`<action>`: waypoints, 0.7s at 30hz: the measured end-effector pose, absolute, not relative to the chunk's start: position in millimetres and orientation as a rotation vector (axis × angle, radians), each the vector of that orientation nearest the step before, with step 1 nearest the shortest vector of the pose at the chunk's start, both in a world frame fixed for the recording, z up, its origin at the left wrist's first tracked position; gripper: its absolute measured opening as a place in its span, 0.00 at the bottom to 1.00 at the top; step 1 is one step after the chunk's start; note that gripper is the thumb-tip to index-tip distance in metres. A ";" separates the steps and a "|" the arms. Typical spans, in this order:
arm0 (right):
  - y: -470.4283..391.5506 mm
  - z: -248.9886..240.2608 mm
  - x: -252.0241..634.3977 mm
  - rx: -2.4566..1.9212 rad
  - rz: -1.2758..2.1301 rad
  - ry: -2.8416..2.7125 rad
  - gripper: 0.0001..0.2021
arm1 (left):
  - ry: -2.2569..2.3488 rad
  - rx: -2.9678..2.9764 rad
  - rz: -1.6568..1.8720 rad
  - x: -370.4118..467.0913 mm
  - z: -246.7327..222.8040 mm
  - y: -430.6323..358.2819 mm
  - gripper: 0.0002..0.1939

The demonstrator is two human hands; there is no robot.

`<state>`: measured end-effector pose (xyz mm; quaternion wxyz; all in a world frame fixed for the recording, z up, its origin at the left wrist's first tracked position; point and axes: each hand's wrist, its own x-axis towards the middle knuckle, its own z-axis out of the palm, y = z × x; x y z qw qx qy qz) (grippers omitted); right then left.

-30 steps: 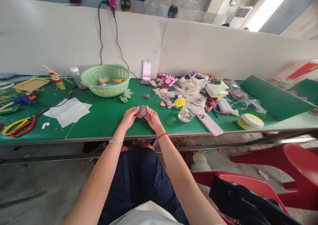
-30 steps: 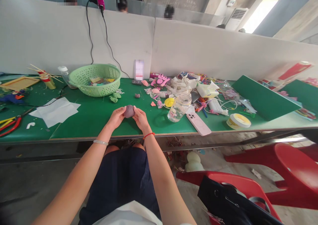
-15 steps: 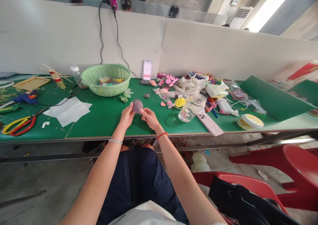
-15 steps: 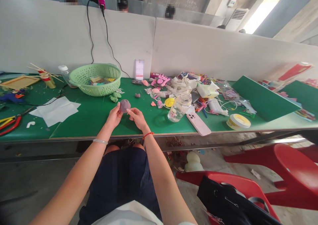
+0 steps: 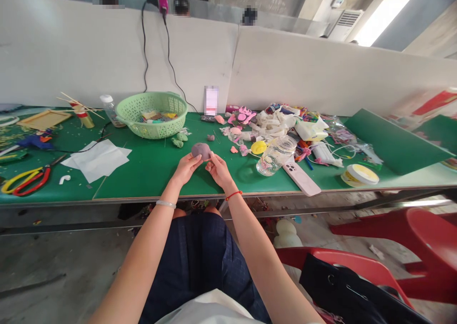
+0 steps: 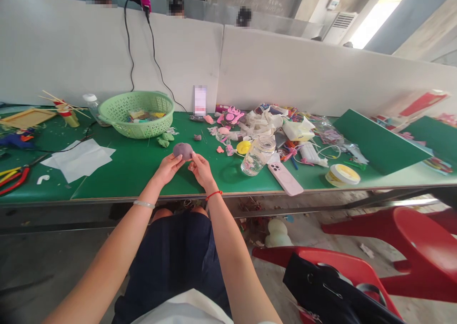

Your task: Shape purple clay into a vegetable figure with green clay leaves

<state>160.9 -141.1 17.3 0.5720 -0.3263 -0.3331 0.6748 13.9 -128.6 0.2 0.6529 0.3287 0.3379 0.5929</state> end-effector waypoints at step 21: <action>-137.9 9.0 161.4 -0.715 1.519 -0.781 0.25 | 0.737 0.780 1.322 16.2 4.2 -131.5 0.20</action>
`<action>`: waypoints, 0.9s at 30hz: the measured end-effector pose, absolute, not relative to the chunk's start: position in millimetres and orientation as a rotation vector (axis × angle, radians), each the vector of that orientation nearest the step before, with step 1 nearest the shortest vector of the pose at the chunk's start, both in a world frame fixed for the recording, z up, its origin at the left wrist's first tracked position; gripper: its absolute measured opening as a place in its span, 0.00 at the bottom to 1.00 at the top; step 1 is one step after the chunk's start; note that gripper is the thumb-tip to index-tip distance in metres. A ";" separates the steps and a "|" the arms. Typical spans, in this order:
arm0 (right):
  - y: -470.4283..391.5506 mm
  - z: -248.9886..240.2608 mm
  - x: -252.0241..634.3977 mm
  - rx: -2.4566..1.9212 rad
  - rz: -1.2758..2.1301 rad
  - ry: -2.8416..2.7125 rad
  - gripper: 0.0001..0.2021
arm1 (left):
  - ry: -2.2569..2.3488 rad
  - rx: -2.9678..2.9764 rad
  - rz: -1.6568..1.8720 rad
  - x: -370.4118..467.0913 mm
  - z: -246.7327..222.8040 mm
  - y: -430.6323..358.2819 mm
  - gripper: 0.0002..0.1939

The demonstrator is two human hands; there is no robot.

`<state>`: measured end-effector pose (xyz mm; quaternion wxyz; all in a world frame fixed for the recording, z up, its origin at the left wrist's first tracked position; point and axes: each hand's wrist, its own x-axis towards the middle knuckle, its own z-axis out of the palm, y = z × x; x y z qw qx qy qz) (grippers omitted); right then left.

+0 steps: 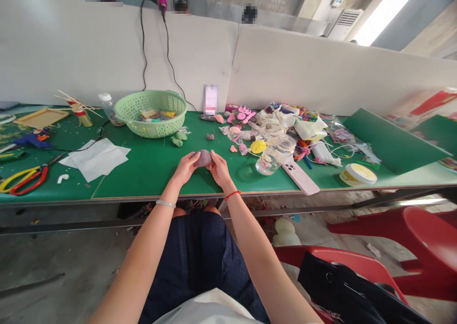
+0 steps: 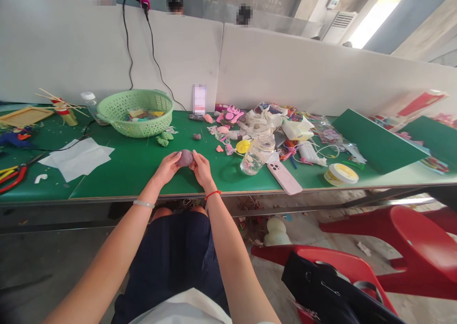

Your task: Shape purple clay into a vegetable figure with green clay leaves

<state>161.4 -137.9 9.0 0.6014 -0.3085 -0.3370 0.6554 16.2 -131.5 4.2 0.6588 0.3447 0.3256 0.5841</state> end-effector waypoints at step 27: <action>-139.2 8.9 161.6 -0.756 1.498 -0.978 0.25 | 0.786 0.799 1.352 19.1 12.7 -136.2 0.25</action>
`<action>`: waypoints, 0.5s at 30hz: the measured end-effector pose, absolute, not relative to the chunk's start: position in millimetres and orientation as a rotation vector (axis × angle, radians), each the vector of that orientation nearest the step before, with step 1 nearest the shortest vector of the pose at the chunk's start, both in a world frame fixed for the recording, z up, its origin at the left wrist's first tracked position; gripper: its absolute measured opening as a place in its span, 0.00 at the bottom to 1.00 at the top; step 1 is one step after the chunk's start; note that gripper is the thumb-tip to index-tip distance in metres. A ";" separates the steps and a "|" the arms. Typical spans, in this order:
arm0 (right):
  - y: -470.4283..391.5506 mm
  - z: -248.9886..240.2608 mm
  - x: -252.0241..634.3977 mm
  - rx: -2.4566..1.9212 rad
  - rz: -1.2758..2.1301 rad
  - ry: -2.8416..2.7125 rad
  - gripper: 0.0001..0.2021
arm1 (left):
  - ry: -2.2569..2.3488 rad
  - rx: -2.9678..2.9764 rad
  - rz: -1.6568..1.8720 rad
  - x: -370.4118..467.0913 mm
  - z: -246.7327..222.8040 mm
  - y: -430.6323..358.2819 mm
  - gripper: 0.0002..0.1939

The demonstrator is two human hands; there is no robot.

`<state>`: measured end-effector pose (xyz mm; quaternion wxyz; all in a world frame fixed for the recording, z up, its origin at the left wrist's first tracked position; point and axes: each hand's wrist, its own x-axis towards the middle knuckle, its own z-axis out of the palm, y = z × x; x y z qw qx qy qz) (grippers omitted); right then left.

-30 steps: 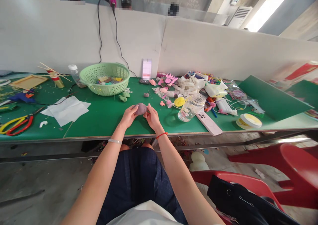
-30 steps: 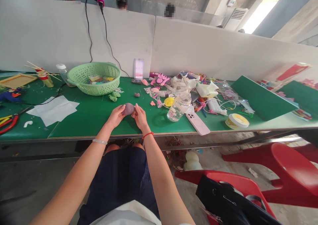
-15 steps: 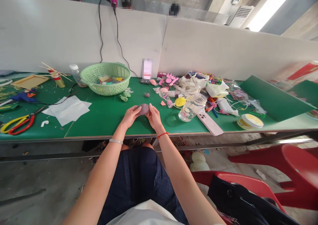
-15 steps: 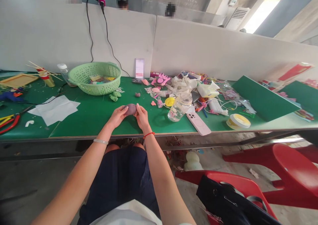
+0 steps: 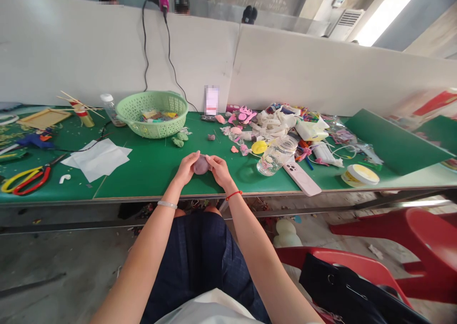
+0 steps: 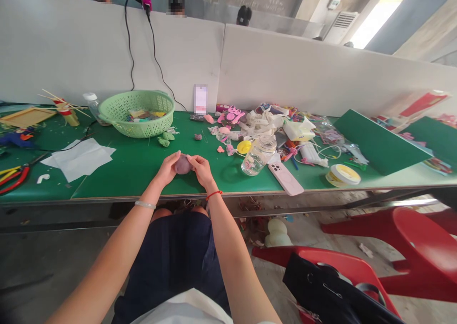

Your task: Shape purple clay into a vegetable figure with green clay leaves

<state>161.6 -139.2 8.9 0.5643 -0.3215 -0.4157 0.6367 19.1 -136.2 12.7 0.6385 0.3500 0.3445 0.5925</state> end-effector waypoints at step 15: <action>-142.3 14.5 159.7 -0.806 1.461 -0.893 0.26 | 0.769 0.898 1.398 18.1 9.4 -135.9 0.25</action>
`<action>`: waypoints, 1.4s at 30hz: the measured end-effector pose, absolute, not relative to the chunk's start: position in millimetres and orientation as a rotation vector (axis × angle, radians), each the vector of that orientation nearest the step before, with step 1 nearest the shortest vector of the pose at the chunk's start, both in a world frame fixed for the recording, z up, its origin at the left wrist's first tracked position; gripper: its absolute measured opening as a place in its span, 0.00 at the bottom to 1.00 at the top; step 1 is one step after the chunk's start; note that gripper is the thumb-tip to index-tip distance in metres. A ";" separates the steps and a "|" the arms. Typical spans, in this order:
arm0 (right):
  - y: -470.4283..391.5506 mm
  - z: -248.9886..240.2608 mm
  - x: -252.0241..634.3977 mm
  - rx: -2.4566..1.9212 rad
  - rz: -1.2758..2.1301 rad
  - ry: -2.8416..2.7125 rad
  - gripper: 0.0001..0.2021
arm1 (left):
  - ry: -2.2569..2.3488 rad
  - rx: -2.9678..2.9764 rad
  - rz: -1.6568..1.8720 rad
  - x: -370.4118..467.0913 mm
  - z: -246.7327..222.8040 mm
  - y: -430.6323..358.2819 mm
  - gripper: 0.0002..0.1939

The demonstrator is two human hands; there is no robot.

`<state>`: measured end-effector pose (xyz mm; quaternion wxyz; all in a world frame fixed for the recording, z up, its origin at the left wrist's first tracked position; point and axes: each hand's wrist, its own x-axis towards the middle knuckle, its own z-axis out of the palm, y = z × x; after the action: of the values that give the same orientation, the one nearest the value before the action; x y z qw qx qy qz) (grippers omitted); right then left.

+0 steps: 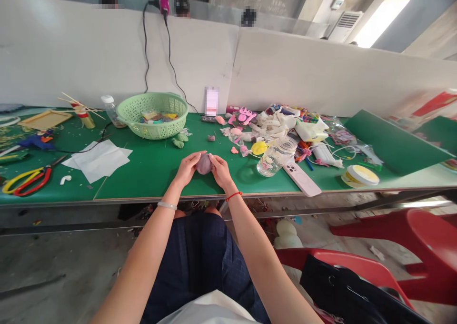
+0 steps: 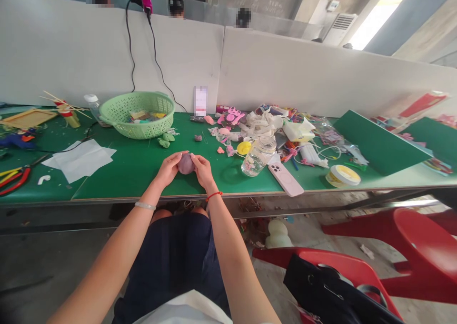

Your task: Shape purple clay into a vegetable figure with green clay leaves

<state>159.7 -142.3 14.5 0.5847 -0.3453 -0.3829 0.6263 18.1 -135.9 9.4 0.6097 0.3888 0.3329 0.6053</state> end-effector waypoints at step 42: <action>-142.8 21.1 165.2 -0.676 1.724 -0.874 0.25 | 0.691 0.683 1.331 12.2 15.0 -138.3 0.13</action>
<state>165.2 -142.8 21.1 0.5200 -0.2819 -0.3644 0.7192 12.2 -138.3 15.0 0.6792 0.3041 0.3078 0.5929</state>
